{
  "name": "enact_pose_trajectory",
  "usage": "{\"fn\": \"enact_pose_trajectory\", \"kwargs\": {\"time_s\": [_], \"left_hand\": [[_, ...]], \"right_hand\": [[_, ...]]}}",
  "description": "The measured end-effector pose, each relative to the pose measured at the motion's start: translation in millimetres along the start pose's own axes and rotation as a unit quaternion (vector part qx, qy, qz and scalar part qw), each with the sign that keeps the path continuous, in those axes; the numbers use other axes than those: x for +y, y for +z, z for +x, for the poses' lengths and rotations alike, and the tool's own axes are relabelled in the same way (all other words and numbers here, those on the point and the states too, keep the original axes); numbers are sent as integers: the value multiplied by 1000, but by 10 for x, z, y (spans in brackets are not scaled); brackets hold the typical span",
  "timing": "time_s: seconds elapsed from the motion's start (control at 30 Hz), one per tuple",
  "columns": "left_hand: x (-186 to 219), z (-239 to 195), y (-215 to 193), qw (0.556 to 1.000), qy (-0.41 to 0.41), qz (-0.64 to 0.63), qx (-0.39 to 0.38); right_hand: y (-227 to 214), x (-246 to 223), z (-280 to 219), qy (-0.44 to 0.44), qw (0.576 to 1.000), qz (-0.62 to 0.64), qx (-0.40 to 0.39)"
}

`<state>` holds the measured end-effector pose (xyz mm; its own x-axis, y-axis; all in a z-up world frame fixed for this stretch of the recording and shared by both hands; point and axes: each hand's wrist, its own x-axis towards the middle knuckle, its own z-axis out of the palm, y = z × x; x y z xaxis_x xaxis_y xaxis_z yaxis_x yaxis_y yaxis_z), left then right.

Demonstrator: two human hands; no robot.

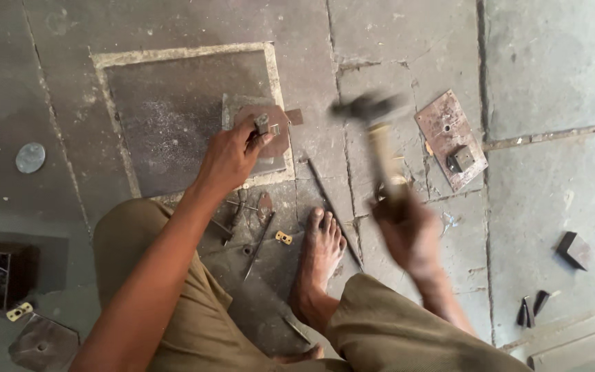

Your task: The person works on a metal plate on the floor, using a hammer to strike a punch or small metal tool to create holes or indentations. They position a smaller metal piece over the plate and hit it repeatedly, then hold up the metal plate to check the work.

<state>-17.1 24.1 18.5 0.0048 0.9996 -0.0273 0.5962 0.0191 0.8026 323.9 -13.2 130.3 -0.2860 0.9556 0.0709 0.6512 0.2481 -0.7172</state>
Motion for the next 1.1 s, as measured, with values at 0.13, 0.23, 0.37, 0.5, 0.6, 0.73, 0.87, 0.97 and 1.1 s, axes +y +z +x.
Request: {"fn": "enact_pose_trajectory", "kwargs": {"time_s": [0.13,0.23,0.37,0.5,0.6,0.73,0.87,0.97,1.1], "left_hand": [[-64,82,42,999,30,-15,24],[-144,62,111,998,48,26,38],[-209,67,207,995,60,74,36],[-205,45,261,990,103,74,55],[-199,65,246,992,68,105,6],[-232,75,151,987,103,101,75],[-149,15,126,989,118,70,56],[-70,68,28,992,-44,113,-20],[-35,92,-107,985,97,-17,144]], "right_hand": [[-849,-77,53,-115,935,-235,237],[-1306,-151,80,-133,810,-398,409],[-840,-259,202,-107,906,-195,361],[209,-292,302,56,994,-91,-8],[315,-370,306,72,992,-79,-67],[139,-500,270,39,997,-46,57],[386,-467,256,92,993,-71,-4],[502,-388,334,15,993,-86,-83],[277,-534,397,38,994,-103,-28]]}}
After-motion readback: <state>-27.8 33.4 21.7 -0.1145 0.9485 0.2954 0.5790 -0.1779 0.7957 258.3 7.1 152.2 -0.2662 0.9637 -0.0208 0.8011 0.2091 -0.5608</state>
